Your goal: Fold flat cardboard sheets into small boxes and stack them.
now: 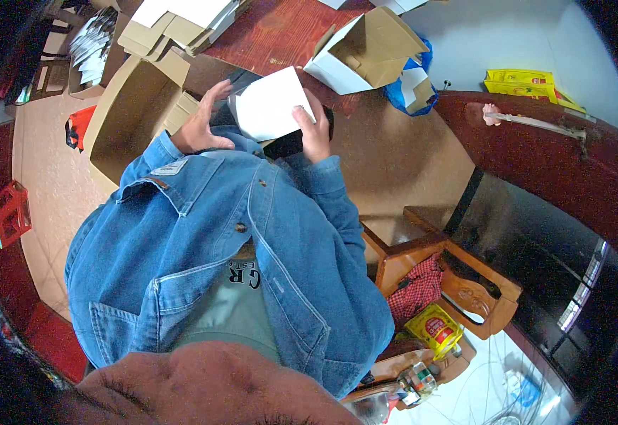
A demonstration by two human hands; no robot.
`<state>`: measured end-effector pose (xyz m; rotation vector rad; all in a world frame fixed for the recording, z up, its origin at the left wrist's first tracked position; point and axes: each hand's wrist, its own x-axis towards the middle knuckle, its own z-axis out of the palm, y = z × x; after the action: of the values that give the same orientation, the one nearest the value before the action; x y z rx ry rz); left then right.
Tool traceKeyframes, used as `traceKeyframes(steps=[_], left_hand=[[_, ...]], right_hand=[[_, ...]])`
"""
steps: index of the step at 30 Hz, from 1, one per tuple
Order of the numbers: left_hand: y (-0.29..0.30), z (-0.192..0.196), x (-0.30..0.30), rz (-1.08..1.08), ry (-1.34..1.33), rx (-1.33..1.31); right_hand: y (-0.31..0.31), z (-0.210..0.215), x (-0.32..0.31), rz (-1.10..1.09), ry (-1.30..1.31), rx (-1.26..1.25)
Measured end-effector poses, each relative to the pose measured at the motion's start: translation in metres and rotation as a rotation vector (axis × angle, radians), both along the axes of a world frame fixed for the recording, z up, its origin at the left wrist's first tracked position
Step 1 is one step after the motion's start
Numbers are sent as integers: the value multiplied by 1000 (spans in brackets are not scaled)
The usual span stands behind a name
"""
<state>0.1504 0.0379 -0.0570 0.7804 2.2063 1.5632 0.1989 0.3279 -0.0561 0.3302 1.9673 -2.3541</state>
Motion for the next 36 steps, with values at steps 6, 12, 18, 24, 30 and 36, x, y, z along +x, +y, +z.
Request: traceKeyframes(steps=[6,12,18,24,30,36], left_hand=[[-5,-2,-6,27,-120,53],[-16,-15,-7,44,-83,10],[-19,-10,-6,15,-268,21],[-21,7,-14,123,-109,304],[-17,54,-31,-22,409,161],[11,46,-28,282,93,255]], right_hand=[[-11,-31,4,-124,-137,-228],[-15,-5,-4,-158,331,134],[-27,29,-33,-275,432,-158],[-46,29,-22,58,-338,-789],[-45,7,-15,281,-515,-487],[-23,-26,-8,174,-527,-208]])
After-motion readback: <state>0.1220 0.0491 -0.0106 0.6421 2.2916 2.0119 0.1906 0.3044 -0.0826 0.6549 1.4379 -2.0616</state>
